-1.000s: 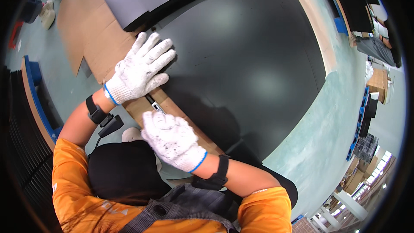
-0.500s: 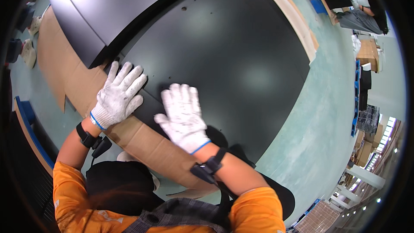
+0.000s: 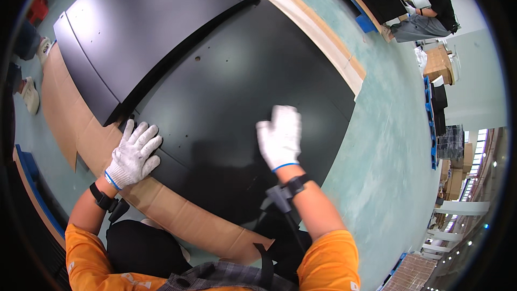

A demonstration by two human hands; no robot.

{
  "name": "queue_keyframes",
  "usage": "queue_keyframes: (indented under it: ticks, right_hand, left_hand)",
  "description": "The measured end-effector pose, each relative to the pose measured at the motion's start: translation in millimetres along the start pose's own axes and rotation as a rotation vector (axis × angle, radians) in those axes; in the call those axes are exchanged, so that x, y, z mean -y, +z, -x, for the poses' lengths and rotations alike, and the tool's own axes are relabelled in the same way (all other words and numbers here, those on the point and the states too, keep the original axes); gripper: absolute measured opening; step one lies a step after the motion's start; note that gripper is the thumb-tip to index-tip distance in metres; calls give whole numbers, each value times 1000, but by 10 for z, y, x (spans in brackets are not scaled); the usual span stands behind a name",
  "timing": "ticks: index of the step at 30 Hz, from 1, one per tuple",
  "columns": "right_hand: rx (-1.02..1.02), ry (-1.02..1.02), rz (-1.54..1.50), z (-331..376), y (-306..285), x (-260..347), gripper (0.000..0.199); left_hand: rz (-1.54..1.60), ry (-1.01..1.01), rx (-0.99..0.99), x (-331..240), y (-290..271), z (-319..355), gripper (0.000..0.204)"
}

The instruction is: Moving and stacking large black metal or plastic panels in a manufacturing environment.

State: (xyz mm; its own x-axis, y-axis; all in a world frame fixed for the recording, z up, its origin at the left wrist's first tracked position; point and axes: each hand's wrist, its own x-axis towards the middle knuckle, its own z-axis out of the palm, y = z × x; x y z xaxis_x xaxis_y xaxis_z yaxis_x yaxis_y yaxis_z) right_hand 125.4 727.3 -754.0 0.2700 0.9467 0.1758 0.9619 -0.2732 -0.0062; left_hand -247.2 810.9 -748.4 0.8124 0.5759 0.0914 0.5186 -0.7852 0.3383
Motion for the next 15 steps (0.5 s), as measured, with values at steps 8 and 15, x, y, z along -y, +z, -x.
queue_keyframes:
  ticks: [8,15]
  right_hand:
    - [270,-835,-524,-113,86,1306,62]
    - [217,-487,-196,-1039,322,-27,57]
  left_hand:
    - [-82,-128,168,-159,-79,-115,48]
    - [-270,-399,375,-433,-40,-246,54]
